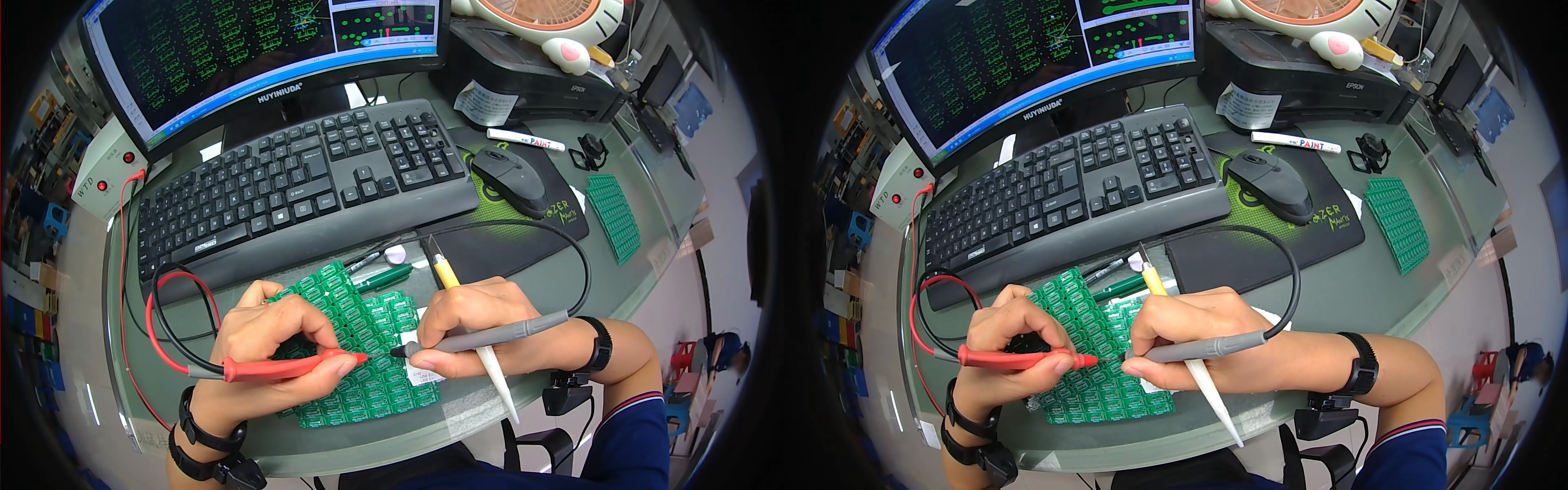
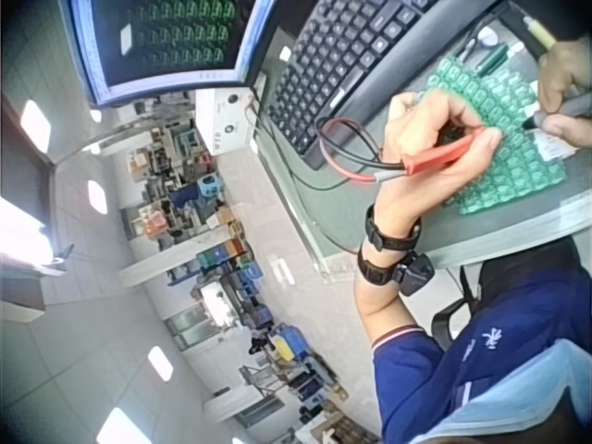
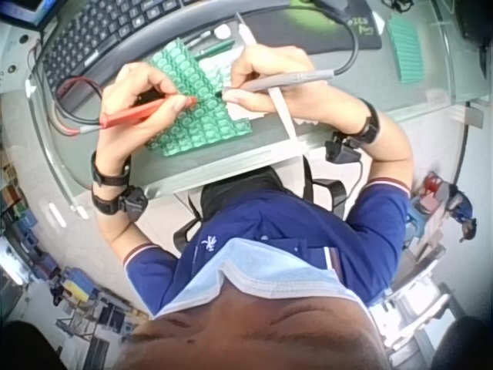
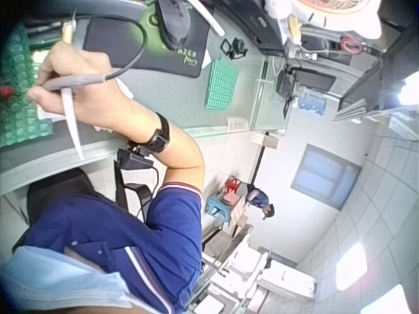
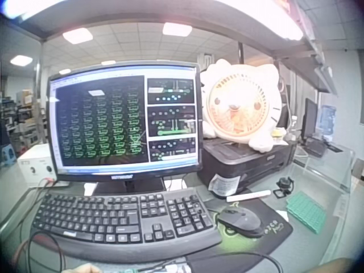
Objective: Testing and inspecting green PCB boards using probes while monitoring software data on a computer screen.
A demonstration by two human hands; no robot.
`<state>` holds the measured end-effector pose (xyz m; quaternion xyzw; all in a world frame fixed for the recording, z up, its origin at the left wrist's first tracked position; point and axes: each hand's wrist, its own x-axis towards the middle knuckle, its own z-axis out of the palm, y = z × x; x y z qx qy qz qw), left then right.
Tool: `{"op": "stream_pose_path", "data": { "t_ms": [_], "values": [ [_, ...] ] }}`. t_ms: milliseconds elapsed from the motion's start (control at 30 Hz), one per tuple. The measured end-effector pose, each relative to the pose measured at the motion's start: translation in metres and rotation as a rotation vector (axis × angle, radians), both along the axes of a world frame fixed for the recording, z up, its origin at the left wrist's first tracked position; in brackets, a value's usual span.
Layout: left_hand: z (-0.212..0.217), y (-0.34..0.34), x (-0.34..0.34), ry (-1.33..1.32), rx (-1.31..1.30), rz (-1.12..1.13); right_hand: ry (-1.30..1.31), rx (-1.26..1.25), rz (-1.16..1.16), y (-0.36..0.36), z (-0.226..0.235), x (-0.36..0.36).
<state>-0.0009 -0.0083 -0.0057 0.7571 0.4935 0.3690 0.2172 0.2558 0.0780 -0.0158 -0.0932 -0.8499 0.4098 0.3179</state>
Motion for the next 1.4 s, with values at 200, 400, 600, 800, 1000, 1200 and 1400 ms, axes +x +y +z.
{"op": "stream_pose_path", "data": {
  "t_ms": [200, 400, 600, 800, 1000, 1200, 1400],
  "values": [
    [-0.002, 0.001, -0.001, -0.007, 0.005, -0.007, 0.002, -0.009, 0.005, 0.000, 0.000, 0.000],
    [0.004, 0.000, -0.002, 0.046, -0.031, -0.038, 0.009, -0.006, 0.006, 0.000, 0.000, -0.001],
    [0.005, -0.001, 0.001, 0.043, -0.037, -0.014, -0.018, -0.001, -0.002, -0.001, 0.002, 0.001],
    [0.003, 0.000, 0.002, 0.024, -0.004, 0.001, -0.050, -0.108, 0.031, 0.006, 0.015, 0.003],
    [0.006, -0.002, 0.001, 0.013, -0.026, 0.001, -0.274, -0.126, -0.200, 0.025, 0.037, 0.018],
    [0.008, -0.004, 0.001, -0.009, -0.085, -0.010, -0.259, 0.344, -0.469, 0.070, 0.014, -0.006],
    [0.013, 0.000, 0.002, -0.088, -0.025, -0.100, -0.339, 0.411, -0.453, 0.074, 0.013, -0.021]
  ]
}}
